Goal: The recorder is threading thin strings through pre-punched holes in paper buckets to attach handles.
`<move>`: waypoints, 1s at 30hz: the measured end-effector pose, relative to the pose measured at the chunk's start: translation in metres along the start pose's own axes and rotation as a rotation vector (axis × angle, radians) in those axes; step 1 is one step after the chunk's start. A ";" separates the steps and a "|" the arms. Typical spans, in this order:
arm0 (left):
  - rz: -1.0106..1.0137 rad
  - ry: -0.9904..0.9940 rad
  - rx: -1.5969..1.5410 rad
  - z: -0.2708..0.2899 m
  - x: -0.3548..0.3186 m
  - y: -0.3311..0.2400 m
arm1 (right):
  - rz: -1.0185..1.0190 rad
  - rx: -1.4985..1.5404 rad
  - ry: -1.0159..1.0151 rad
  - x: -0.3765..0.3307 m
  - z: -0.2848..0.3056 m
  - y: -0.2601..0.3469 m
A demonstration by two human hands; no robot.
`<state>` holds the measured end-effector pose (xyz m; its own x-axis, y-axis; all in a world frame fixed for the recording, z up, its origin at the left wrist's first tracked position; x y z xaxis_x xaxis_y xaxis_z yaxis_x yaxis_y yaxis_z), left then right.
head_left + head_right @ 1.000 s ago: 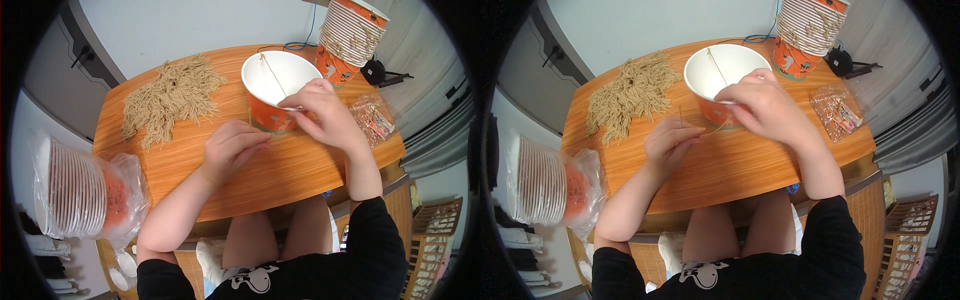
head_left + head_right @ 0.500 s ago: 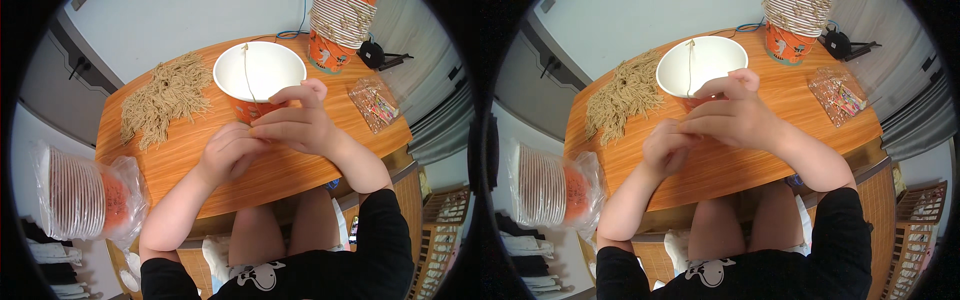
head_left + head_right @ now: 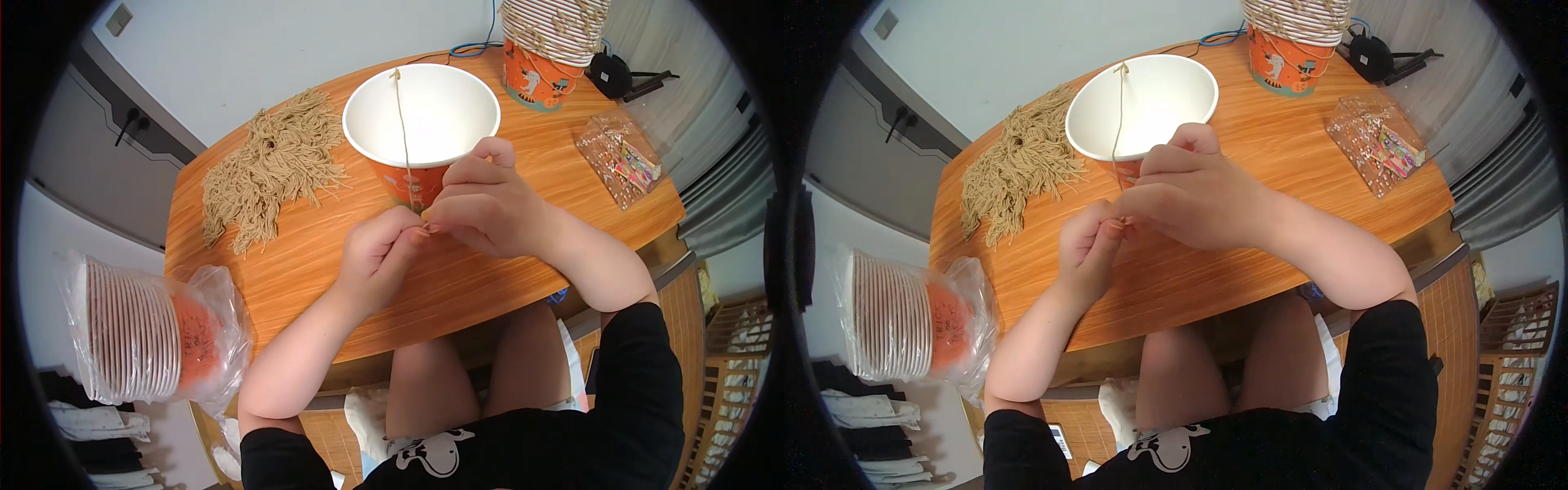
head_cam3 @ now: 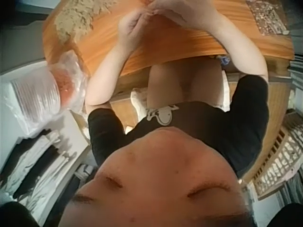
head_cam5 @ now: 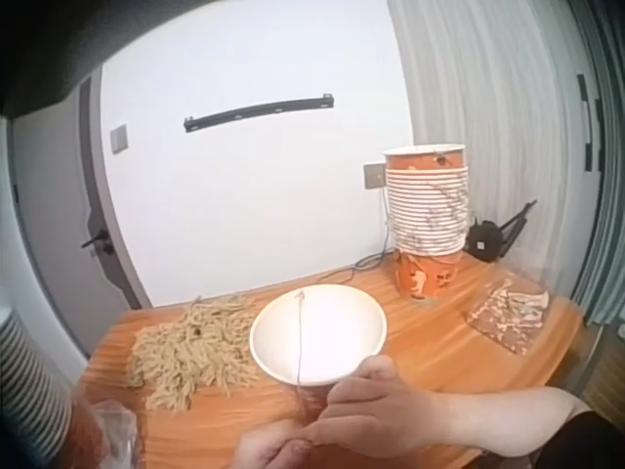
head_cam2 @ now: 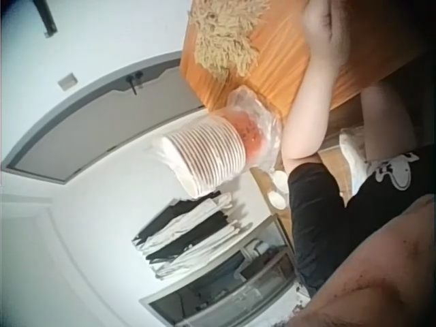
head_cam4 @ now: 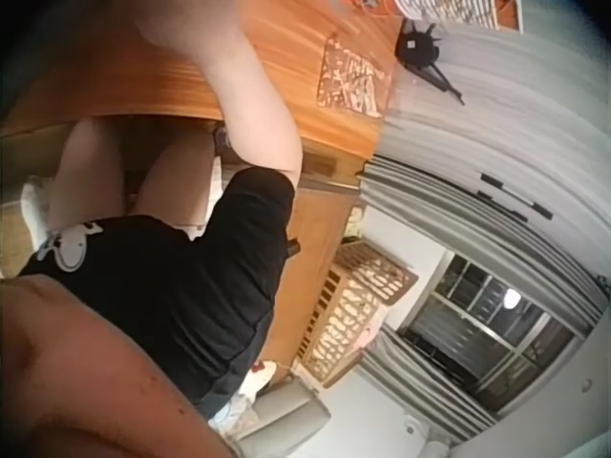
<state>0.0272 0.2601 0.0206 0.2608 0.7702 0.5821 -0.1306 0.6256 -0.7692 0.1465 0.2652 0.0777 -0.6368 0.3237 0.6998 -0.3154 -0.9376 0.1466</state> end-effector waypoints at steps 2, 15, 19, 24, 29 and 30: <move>-0.052 -0.024 0.050 0.005 0.000 -0.004 | -0.030 0.034 0.005 0.001 0.000 0.000; -0.415 -0.135 0.248 0.010 0.003 -0.027 | -0.030 -0.057 -0.184 0.007 0.001 -0.018; -0.252 -0.186 0.053 0.014 0.002 -0.008 | -0.134 0.166 -0.244 0.008 0.011 -0.032; -0.217 -0.199 0.009 0.019 0.005 0.000 | -0.147 0.316 -0.294 0.008 0.019 -0.034; -0.185 -0.268 -0.083 0.022 0.007 0.000 | -0.124 0.406 -0.327 0.007 0.024 -0.038; -0.184 -0.308 -0.078 0.025 0.007 -0.002 | -0.142 0.444 -0.328 0.007 0.026 -0.042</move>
<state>0.0058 0.2674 0.0325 -0.0283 0.6542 0.7558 -0.0316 0.7552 -0.6548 0.1737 0.3037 0.0952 -0.3358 0.4603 0.8218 -0.0105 -0.8742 0.4854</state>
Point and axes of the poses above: each hand's wrist, its own x-axis towards the middle knuckle, its own z-axis out of the back of the hand, y = z × x, the point moved 9 cm from there along x, towards the middle knuckle, and after that the axes turned 8 degrees about -z, right-handed, at the moved point
